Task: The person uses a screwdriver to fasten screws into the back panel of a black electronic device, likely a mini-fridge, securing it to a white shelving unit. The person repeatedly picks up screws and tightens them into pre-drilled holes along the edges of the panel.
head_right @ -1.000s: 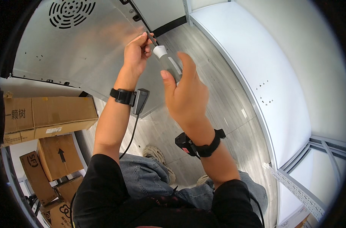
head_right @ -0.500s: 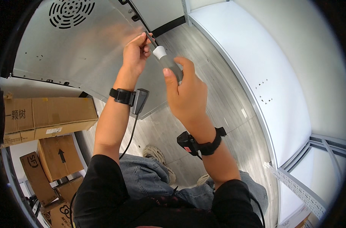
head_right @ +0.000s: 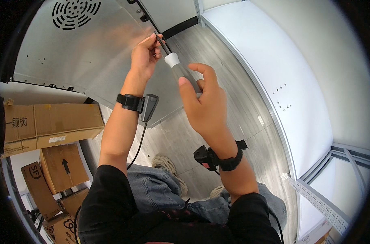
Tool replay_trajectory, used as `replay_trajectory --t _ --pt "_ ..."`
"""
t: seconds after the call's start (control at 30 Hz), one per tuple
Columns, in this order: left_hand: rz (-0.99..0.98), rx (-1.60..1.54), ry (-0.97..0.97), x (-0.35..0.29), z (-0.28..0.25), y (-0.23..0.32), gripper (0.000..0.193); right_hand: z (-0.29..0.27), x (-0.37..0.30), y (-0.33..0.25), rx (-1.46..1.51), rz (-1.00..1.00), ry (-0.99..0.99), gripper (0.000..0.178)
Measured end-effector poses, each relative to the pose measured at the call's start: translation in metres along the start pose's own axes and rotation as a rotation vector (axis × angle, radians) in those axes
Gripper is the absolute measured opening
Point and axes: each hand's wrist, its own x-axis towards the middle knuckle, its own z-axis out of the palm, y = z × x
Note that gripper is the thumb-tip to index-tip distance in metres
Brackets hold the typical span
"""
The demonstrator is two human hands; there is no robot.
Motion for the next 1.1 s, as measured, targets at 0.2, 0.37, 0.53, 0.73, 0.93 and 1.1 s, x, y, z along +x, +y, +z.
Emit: replay_trajectory --t 0.2,0.37,0.53,0.73,0.93,1.1 --pt "0.014 0.046 0.011 -0.006 -0.002 -0.004 0.022 -0.009 0.004 0.016 -0.026 0.04 -0.077 0.031" --pt "0.02 0.094 -0.01 -0.011 0.006 -0.011 0.021 -0.017 0.011 0.037 0.034 0.147 -0.128 0.031" --pt "0.042 0.135 -0.135 -0.013 0.043 -0.028 0.019 -0.04 0.011 0.05 -0.038 0.168 -0.059 0.032" --pt "-0.017 0.13 -0.248 -0.011 0.107 -0.046 0.015 -0.076 0.003 0.036 -0.215 0.3 0.072 0.038" --pt "-0.07 0.31 -0.483 -0.014 0.187 -0.105 0.018 -0.138 -0.008 0.075 -0.217 0.328 0.272 0.037" --pt "0.186 0.673 -0.727 -0.004 0.234 -0.182 0.02 -0.175 -0.034 0.127 -0.206 0.356 0.552 0.029"
